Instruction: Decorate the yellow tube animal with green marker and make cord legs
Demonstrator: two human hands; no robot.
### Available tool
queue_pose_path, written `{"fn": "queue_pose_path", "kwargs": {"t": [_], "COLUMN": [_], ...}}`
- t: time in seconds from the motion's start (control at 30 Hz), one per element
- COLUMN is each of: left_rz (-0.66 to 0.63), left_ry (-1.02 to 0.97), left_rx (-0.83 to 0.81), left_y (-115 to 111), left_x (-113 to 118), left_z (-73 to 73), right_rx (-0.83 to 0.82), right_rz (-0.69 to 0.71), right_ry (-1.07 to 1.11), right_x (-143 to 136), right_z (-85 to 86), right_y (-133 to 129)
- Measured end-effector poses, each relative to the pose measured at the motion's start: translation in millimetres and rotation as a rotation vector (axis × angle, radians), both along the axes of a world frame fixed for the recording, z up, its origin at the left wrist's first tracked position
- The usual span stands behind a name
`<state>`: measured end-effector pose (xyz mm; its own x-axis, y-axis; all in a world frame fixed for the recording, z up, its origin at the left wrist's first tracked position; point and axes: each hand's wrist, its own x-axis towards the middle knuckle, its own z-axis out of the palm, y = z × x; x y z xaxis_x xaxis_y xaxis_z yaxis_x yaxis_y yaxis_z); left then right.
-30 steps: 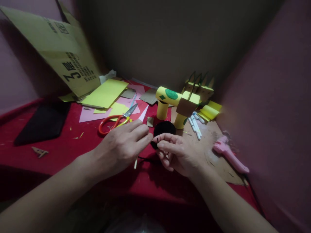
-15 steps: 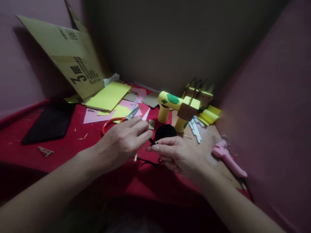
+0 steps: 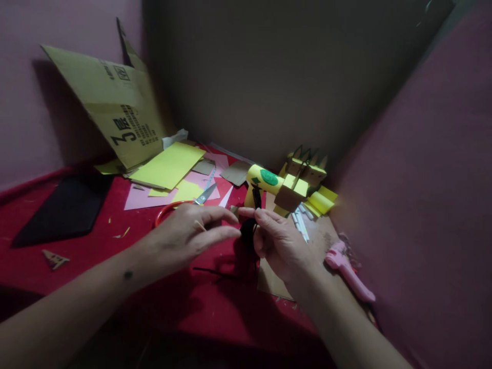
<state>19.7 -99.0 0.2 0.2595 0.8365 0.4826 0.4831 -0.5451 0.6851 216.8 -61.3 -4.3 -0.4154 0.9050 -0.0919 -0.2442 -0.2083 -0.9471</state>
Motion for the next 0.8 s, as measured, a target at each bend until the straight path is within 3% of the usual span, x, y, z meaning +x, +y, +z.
{"fn": "queue_pose_path", "kwargs": {"t": [0.1, 0.3, 0.5, 0.63, 0.8], "left_rz": [-0.043, -0.211, -0.029, 0.014, -0.033], "left_ry": [-0.029, -0.383, -0.087, 0.054, 0.102], "left_rx": [-0.105, -0.382, -0.189, -0.05, -0.047], "left_y": [0.4, 9.8, 7.3, 6.3, 10.8], "left_x": [18.7, 42.7, 35.5, 36.9, 41.8], "left_z": [0.0, -4.0, -3.0, -3.0, -13.3], "right_rx": [0.0, 0.019, -0.016, -0.101, -0.142], "right_rz": [-0.038, -0.076, -0.049, -0.01, 0.049], "right_ry": [0.02, 0.118, 0.252, 0.389, 0.349], "right_x": [-5.2, -8.0, -0.3, -1.8, 1.8], "right_z": [5.2, 1.9, -2.2, -3.6, -9.3], "right_y": [-3.2, -6.2, -2.0, 1.7, 4.0]}}
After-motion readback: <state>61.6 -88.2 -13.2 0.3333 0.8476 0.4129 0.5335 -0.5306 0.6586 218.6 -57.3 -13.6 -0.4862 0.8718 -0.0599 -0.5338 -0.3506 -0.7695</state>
